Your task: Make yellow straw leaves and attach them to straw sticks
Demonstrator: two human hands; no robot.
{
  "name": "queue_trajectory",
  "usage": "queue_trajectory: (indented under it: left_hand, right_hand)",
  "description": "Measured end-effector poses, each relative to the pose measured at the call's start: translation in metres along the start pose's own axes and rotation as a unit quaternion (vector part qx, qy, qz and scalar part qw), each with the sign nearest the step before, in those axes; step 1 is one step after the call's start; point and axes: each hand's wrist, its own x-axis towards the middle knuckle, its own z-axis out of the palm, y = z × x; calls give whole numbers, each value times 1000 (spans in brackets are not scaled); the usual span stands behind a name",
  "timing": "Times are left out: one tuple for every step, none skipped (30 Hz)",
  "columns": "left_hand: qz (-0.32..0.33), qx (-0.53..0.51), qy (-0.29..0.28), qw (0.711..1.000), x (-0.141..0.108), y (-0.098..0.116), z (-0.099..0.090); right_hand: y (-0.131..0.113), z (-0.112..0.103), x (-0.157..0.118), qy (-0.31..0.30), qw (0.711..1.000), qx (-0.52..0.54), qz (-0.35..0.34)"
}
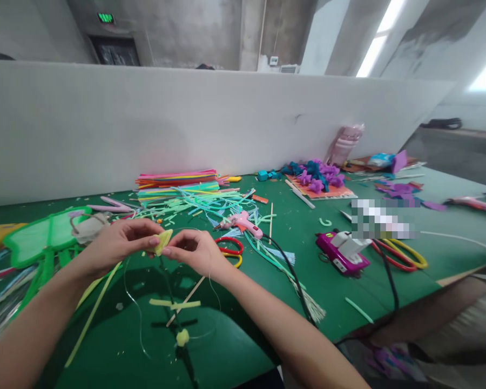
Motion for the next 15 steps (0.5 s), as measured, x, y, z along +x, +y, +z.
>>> queue_trajectory:
  left_hand:
    - [-1,-2,0,1000,0,-2,-1]
    - [-4,-3,-1,1000,0,-4,-2]
    - [-8,-4,-1,1000,-1,-6,-2]
    - [-10,-5,1,1000,-1,-7,-2]
    - [-12,-7,4,1000,-2,-7,-2]
    - [-12,-10,8,1000,-2,-8,-1]
    - [-13,-14,12,1000,-3,-7,0]
    - [-13,-18,15,1000,-3,-7,1]
    - [-14,-21,15,1000,-4,-7,2]
    - [-14,-23,15,1000,-4,-6,4]
    - [-14,-25,14,999,-5,-6,5]
    - [-14,-26,13,999,-5,-6,6]
    - [-14,-27,12,999,-5,-6,7]
    - [-14,-28,11,999,-5,-6,8]
    - [-14,-29,11,999,-5,-6,9]
  right_hand:
    - [2,1,0,7,1000,11,6]
    - [3,2,1,13,1000,18,9]
    - [4,3,1,16,1000,23,10]
    - [4,3,1,18,999,27,10]
    - [5,2,1,19,999,33,9]
    - [5,2,1,17,999,40,10]
    - [6,2,1,14,999,49,10]
    - [7,2,1,11,998,60,9]
    - [9,2,1,9,997,72,7]
    - [10,2,0,7,996,83,5]
    - [12,2,0,7,996,94,2]
    - [14,2,0,7,995,103,1]
    - [15,2,0,8,994,111,-1]
    - [17,2,0,8,993,116,0]
    - [18,3,0,9,993,118,0]
